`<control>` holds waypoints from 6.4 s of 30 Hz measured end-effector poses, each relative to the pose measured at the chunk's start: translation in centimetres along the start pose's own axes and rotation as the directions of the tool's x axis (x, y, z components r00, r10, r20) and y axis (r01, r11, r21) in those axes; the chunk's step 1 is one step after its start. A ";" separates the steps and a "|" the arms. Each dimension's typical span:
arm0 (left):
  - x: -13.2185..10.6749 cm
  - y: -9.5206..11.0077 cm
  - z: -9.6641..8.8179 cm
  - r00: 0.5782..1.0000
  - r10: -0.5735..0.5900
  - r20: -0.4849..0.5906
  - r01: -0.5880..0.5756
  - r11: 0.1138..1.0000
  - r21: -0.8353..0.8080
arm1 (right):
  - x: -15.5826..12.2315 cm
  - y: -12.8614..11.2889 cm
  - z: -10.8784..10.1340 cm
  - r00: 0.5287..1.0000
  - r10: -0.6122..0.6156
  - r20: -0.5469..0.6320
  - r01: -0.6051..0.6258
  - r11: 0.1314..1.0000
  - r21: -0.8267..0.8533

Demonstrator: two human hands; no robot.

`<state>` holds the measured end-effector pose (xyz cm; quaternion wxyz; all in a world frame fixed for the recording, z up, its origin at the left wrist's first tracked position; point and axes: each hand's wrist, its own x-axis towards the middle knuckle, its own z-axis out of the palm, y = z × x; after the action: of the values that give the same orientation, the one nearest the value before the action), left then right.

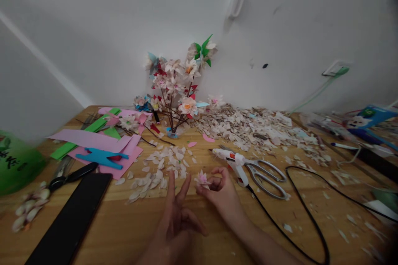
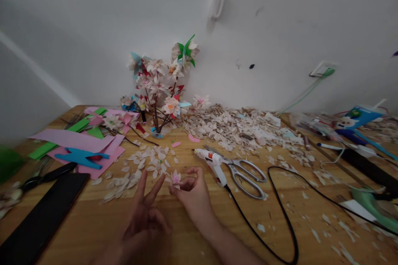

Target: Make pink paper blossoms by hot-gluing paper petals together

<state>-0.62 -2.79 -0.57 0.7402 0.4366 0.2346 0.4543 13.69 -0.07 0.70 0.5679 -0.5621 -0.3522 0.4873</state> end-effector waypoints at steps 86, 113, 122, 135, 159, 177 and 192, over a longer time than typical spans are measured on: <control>2.1 3.4 -2.4 0.969 0.057 -0.240 0.108 0.779 0.617 | -1.0 1.4 -1.6 0.900 -0.178 0.398 0.319 0.891 -0.323; 3.7 4.5 -4.5 0.757 0.437 -0.486 -0.122 0.825 0.551 | 0.3 -1.5 -4.6 0.901 -0.302 0.312 0.434 0.652 -0.622; 3.9 9.7 -6.0 0.457 0.732 -0.505 -0.353 0.671 0.652 | -0.1 -2.2 -4.1 0.924 -0.260 0.282 0.383 0.604 -0.698; 0.8 0.0 -1.7 0.998 0.057 0.011 -0.044 0.623 0.781 | 0.4 -0.8 -3.4 0.968 -0.145 0.203 0.196 0.945 -0.261; 1.5 1.6 -3.7 0.889 0.261 0.376 -0.394 0.019 0.919 | -1.1 -0.3 -1.2 0.947 -0.044 0.318 0.098 0.982 -0.158; 1.9 2.8 -0.3 0.920 0.389 0.054 -0.237 0.438 0.867 | -0.3 -2.3 -2.4 0.978 0.049 0.204 -0.063 0.996 0.065; 3.2 3.9 -0.4 0.896 -0.267 -0.355 0.282 0.959 -0.009 | -1.9 -2.3 -1.6 0.776 -0.480 0.410 0.631 0.585 -0.510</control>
<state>-1.18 0.93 2.72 0.7331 0.3262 0.4325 0.4111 15.03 -2.10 3.06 0.4288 -0.5168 -0.7135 0.1999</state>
